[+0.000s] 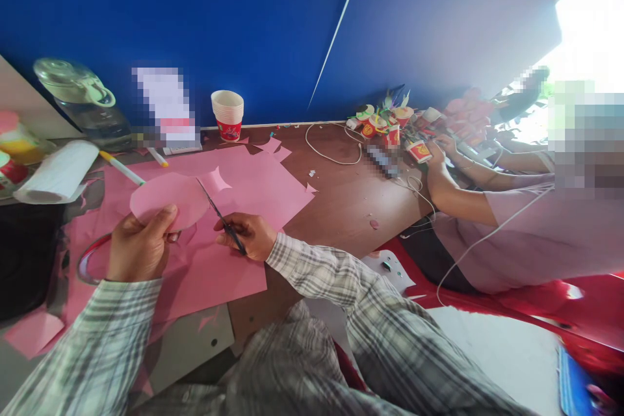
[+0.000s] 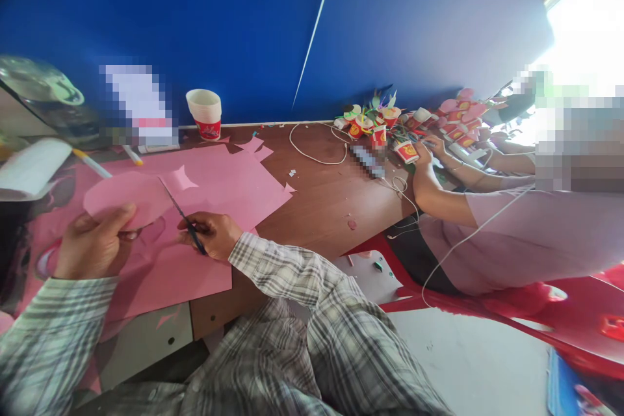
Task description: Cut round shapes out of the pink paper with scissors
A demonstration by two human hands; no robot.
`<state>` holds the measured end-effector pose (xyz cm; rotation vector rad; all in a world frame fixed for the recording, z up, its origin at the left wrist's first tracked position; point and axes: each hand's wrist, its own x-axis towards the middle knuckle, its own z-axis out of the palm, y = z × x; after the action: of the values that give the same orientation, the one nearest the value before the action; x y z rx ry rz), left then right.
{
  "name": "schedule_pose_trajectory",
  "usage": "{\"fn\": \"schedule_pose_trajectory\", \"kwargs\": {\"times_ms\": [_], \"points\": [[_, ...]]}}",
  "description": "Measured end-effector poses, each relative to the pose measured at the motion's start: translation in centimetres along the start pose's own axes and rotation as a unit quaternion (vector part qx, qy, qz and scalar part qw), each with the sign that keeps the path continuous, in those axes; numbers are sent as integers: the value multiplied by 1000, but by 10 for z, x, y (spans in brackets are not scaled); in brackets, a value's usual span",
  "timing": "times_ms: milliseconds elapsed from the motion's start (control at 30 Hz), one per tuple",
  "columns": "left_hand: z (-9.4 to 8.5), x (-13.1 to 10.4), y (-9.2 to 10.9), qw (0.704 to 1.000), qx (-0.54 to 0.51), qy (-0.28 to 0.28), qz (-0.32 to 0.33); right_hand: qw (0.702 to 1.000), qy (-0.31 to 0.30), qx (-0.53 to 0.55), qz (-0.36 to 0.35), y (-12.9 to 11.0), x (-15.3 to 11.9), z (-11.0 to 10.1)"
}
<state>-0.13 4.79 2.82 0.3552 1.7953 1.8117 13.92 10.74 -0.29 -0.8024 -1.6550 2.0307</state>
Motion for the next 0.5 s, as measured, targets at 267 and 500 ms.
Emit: {"fn": "schedule_pose_trajectory", "kwargs": {"times_ms": [267, 500], "points": [[-4, 5, -4, 998, 1, -12, 54, 1000, 0, -9, 2, 1, 0, 0], [-5, 9, -6, 1000, -4, 6, 28, 1000, 1, -20, -12, -1, -1, 1]]}}
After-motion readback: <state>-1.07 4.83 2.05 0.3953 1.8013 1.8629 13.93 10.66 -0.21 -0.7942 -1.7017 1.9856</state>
